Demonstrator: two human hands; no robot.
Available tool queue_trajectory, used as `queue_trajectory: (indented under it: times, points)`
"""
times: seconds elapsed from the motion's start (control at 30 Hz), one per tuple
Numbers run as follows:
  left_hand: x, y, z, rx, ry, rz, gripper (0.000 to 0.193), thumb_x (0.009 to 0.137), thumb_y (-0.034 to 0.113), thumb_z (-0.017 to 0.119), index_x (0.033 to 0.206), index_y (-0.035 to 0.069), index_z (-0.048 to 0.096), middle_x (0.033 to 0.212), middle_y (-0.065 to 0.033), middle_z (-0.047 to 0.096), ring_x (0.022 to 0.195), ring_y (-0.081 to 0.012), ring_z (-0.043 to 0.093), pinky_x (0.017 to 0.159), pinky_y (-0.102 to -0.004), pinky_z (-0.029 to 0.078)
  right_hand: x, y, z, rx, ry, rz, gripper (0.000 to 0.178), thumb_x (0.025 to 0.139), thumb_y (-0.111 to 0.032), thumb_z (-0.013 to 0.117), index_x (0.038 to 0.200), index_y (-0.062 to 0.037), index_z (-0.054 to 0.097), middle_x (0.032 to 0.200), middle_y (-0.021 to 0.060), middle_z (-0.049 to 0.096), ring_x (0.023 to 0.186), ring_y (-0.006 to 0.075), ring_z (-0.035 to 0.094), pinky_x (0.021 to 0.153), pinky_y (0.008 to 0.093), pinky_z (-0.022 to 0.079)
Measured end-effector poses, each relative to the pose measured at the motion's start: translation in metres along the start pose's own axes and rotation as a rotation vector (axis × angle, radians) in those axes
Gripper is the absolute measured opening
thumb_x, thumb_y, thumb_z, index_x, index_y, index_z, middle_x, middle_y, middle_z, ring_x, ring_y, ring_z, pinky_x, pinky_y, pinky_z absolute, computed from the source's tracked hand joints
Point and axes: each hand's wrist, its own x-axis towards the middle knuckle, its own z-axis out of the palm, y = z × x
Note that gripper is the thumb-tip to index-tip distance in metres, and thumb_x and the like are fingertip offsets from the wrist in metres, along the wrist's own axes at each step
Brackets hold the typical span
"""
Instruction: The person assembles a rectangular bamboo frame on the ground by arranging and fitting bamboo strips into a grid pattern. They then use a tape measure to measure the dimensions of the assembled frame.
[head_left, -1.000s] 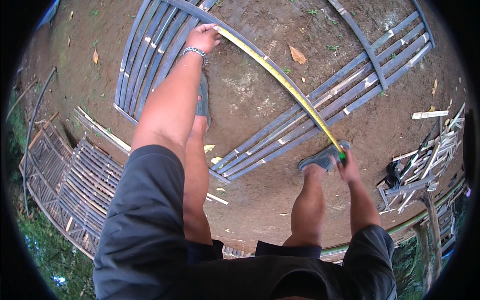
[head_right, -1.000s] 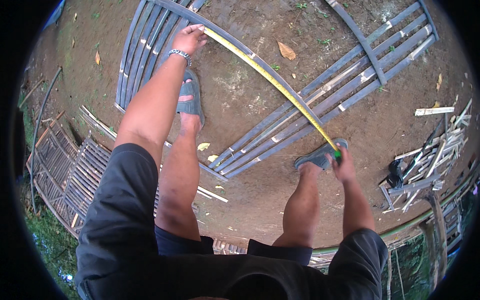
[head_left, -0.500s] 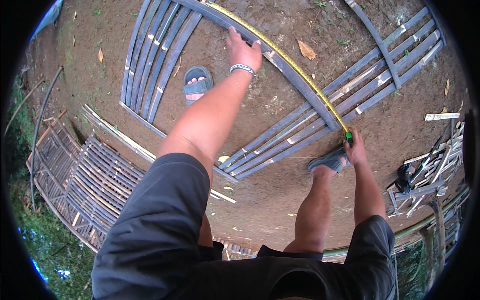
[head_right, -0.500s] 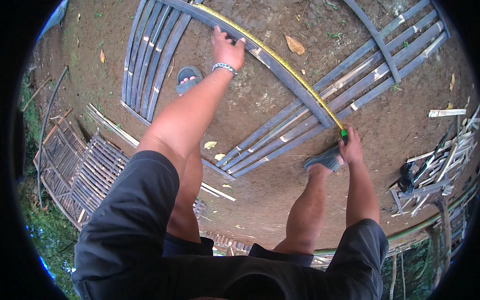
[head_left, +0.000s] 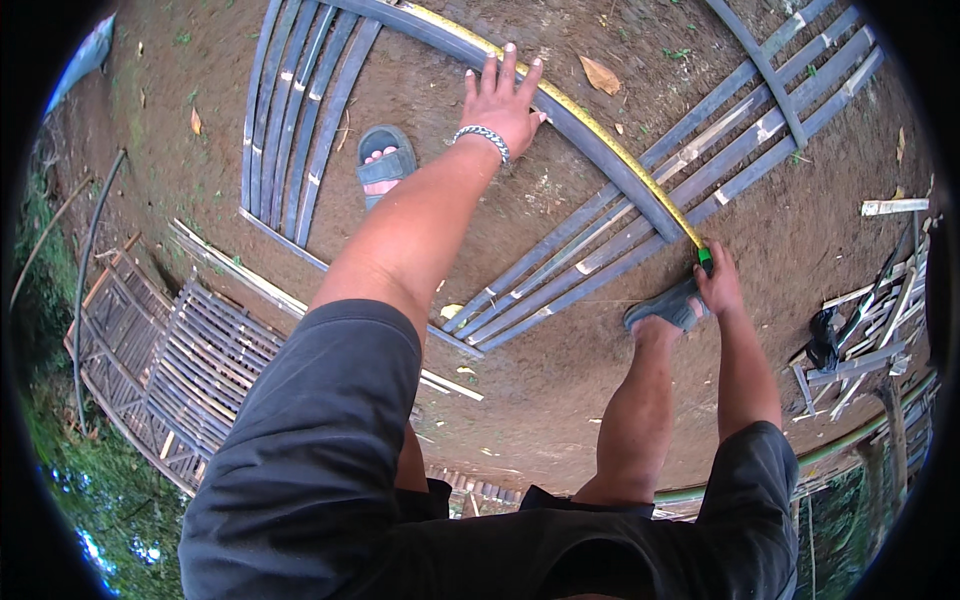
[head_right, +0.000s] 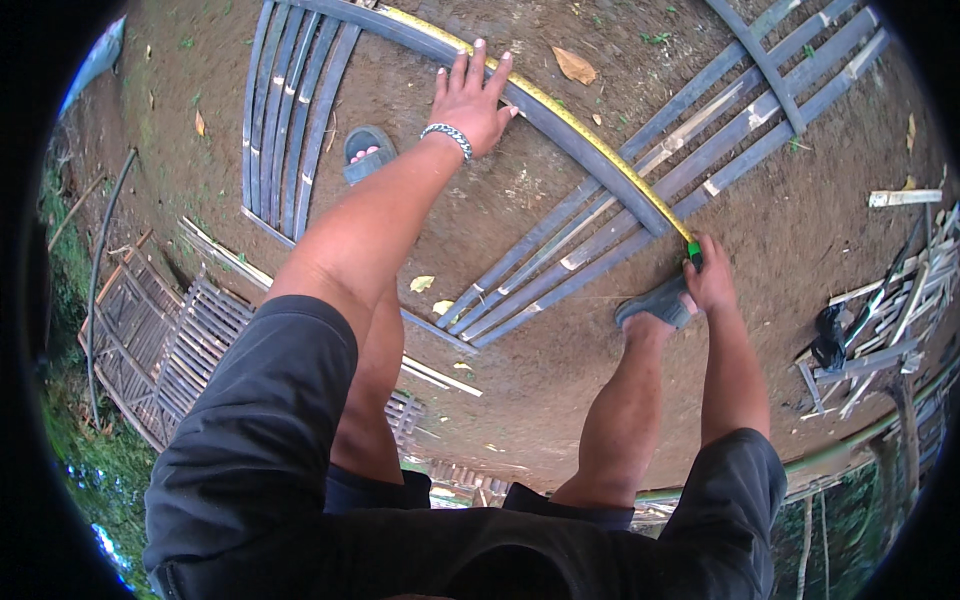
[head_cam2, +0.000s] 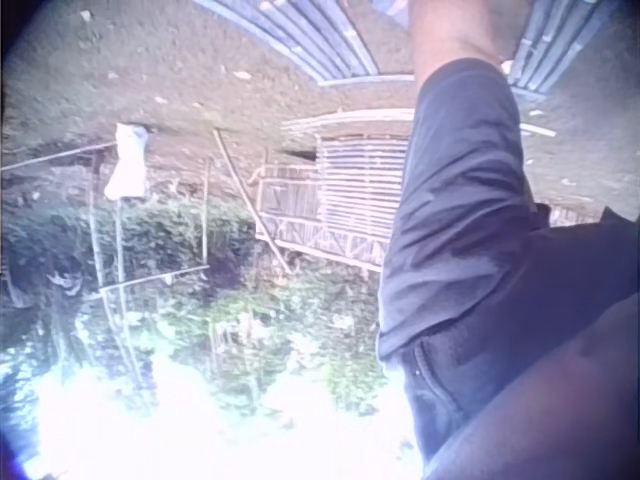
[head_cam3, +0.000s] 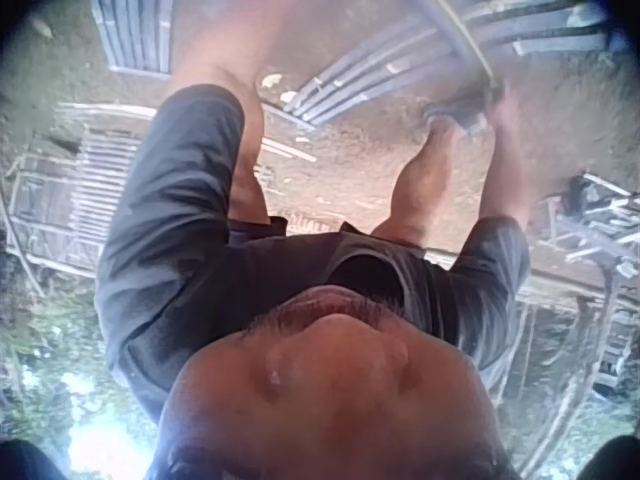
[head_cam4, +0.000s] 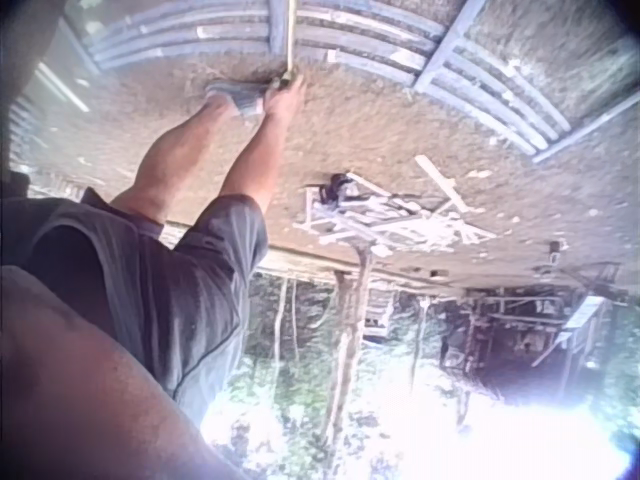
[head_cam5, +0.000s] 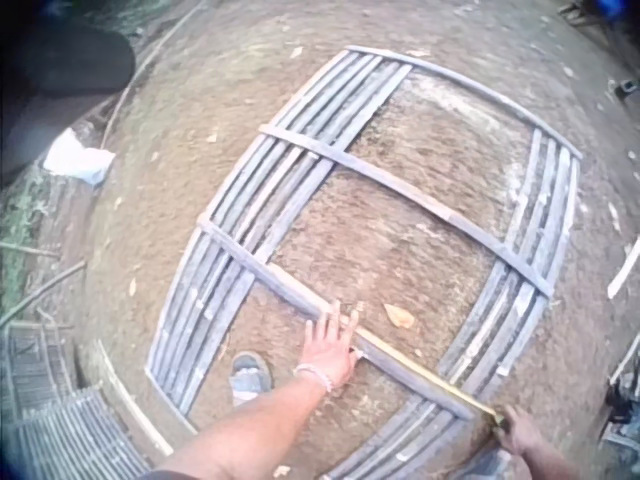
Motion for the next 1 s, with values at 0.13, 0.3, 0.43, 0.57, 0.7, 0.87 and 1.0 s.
queue_trajectory:
  times: [0.13,0.3,0.43,0.57,0.7,0.87,1.0]
  points:
    - [0.005,0.003,0.001,0.006,-0.012,-0.017,0.075,0.102,0.046,0.048,0.162,0.021,0.011,0.168,-0.018,0.0,0.154,-0.0371,0.007,0.124,-0.0528,0.014,0.002,0.006,0.001,-0.002,-0.012,0.004,0.054,0.084,-0.011,0.066,0.135,-0.0107,0.05,0.127,0.0235,0.055,0.121,0.045,0.053,0.103,0.0477,0.044]
    - [0.004,-0.001,0.001,0.038,-0.01,-0.028,0.076,0.101,0.047,0.049,0.162,0.02,0.011,0.168,-0.0176,-0.001,0.155,-0.035,0.006,0.124,-0.0524,0.015,0.01,0.003,-0.001,-0.029,-0.038,-0.017,0.053,0.086,-0.013,0.065,0.136,-0.0114,0.049,0.128,0.0236,0.055,0.121,0.045,0.053,0.104,0.0482,0.044]
    - [0.005,-0.001,0.006,0.026,0.015,-0.013,0.078,0.1,0.047,0.051,0.162,0.02,0.011,0.168,-0.0181,0.001,0.155,-0.0352,0.006,0.123,-0.0533,0.016,0.012,0.014,0.003,-0.034,-0.036,-0.022,0.052,0.086,-0.014,0.065,0.136,-0.0118,0.049,0.129,0.0243,0.054,0.121,0.0454,0.052,0.104,0.0482,0.044]
    - [0.004,-0.003,0.01,0.036,0.036,-0.001,0.079,0.1,0.047,0.053,0.162,0.018,0.013,0.167,-0.0196,0.002,0.155,-0.0365,0.008,0.122,-0.0551,0.017,0.012,0.007,-0.002,-0.036,-0.056,-0.018,0.052,0.086,-0.014,0.065,0.136,-0.0122,0.049,0.13,0.0238,0.054,0.123,0.0447,0.052,0.105,0.048,0.044]
    - [0.005,-0.004,0.01,0.04,0.034,0.014,0.08,0.099,0.046,0.054,0.161,0.017,0.014,0.167,-0.0207,0.003,0.154,-0.0378,0.008,0.121,-0.0571,0.017,0.013,0.008,-0.004,-0.046,-0.1,-0.005,0.054,0.085,-0.013,0.064,0.137,-0.0129,0.048,0.13,0.0232,0.054,0.124,0.044,0.051,0.107,0.048,0.043]
    - [0.004,-0.004,0.007,0.047,0.008,0.012,0.079,0.099,0.046,0.054,0.161,0.016,0.015,0.167,-0.0207,0.003,0.154,-0.0379,0.007,0.121,-0.0575,0.018,0.015,0.008,-0.004,-0.057,-0.135,0.023,0.055,0.085,-0.014,0.064,0.137,-0.0136,0.047,0.13,0.0229,0.054,0.125,0.0436,0.051,0.107,0.0479,0.043]
    - [0.003,-0.003,0.007,0.053,-0.006,0.013,0.079,0.099,0.046,0.053,0.161,0.016,0.014,0.167,-0.0205,0.003,0.154,-0.0379,0.007,0.121,-0.0575,0.017,0.015,0.007,-0.005,-0.068,-0.146,0.042,0.054,0.085,-0.014,0.064,0.137,-0.013,0.047,0.13,0.0228,0.054,0.125,0.0433,0.051,0.107,0.0479,0.044]
